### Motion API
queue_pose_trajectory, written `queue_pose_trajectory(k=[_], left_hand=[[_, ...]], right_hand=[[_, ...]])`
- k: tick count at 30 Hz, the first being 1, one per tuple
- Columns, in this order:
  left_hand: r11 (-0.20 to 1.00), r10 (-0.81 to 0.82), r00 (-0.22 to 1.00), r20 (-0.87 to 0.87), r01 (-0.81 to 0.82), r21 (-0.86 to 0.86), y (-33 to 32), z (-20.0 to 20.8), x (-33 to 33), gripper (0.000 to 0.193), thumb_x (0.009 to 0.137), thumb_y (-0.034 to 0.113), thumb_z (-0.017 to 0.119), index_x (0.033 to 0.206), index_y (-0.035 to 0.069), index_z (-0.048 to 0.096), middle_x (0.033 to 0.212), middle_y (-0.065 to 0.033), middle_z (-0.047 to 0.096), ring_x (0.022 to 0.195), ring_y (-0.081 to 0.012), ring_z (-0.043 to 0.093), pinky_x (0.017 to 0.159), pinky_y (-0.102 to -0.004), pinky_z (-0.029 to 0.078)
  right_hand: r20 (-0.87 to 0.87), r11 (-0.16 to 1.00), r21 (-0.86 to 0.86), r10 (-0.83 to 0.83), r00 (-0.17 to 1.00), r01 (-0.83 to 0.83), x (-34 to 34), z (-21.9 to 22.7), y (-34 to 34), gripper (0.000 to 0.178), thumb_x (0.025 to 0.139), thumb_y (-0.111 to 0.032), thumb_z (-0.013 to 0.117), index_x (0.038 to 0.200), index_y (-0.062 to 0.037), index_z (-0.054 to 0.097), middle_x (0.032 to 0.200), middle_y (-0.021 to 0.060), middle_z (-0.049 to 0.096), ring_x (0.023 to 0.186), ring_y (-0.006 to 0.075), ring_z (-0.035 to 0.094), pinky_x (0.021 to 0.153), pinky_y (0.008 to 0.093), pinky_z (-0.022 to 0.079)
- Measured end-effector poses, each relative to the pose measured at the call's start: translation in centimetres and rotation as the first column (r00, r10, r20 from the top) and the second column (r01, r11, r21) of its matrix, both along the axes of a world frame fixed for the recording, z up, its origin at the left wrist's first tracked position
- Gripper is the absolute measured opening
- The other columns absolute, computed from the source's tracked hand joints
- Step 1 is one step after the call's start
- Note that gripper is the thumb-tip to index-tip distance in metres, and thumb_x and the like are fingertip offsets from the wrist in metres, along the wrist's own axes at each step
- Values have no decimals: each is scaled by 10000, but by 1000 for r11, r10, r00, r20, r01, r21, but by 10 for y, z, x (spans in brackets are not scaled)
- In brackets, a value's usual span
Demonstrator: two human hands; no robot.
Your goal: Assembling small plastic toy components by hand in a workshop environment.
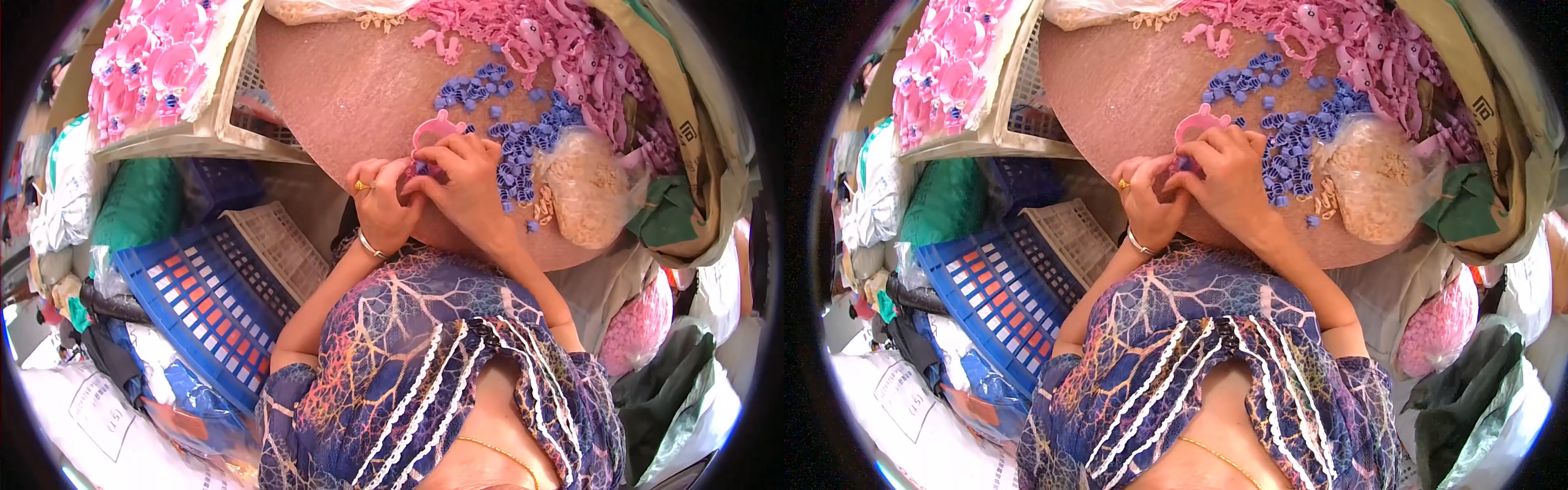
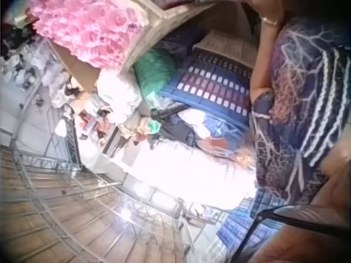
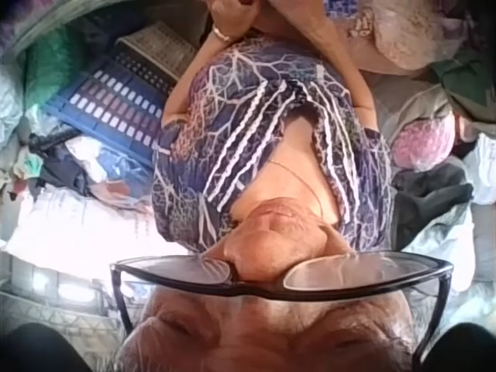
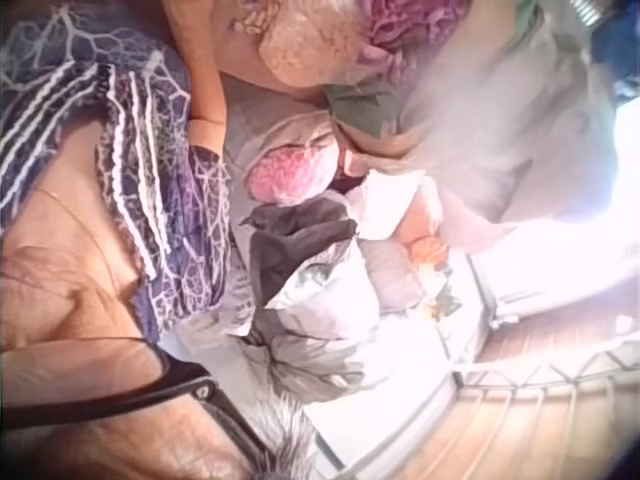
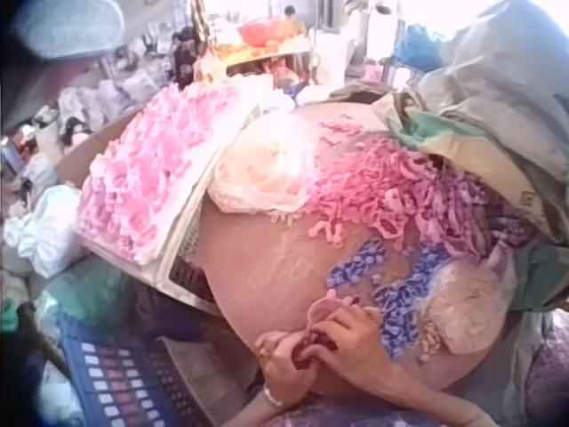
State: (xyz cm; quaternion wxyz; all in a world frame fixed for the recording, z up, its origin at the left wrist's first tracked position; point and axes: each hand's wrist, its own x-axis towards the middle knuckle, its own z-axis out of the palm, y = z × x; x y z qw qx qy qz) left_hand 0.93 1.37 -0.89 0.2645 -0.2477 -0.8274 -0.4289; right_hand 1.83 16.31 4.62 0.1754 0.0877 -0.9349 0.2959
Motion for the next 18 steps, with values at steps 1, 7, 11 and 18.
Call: queue_pose_trajectory(k=[1, 7, 11, 18], left_hand=[[1000, 2, 1000, -3, -2, -3, 0, 0, 0, 539, 643, 75, 803, 1131, 64, 575, 965, -71, 634, 931, -265, 597, 906, -433, 379], [1000, 11, 1000, -24, -11, 3, -3, -3, 0, 536, 661, 80, 808, 1143, 71, 575, 985, -56, 643, 919, -250, 599, 895, -424, 378], [999, -13, 999, -51, 15, 33, 0, 1, -1, 546, 661, 84, 824, 1147, 72, 573, 994, -38, 652, 908, -231, 603, 892, -419, 379], [999, -16, 997, -78, 19, 33, -2, 1, -1, 587, 641, 70, 830, 1161, 78, 557, 1011, -29, 659, 893, -216, 607, 889, -416, 381]], right_hand=[[-2, 1000, -8, 1, 1000, -1, 0, 1, 0, 341, 632, -305, 840, 901, -129, 724, 899, 4, 647, 930, 202, 583, 855, 397, 341], [-18, 999, -35, 7, 1000, -8, 1, 6, 0, 313, 645, -284, 836, 901, -139, 729, 885, 2, 644, 919, 200, 578, 851, 398, 335], [-46, 1000, -4, 5, 999, -6, 3, 3, 5, 193, 699, -223, 805, 869, -157, 741, 868, -8, 633, 898, 201, 573, 850, 398, 331], [-12, 999, -10, 40, 999, -40, 1, 12, 4, 117, 727, -179, 786, 833, -159, 742, 855, -12, 620, 878, 205, 563, 843, 397, 328]])
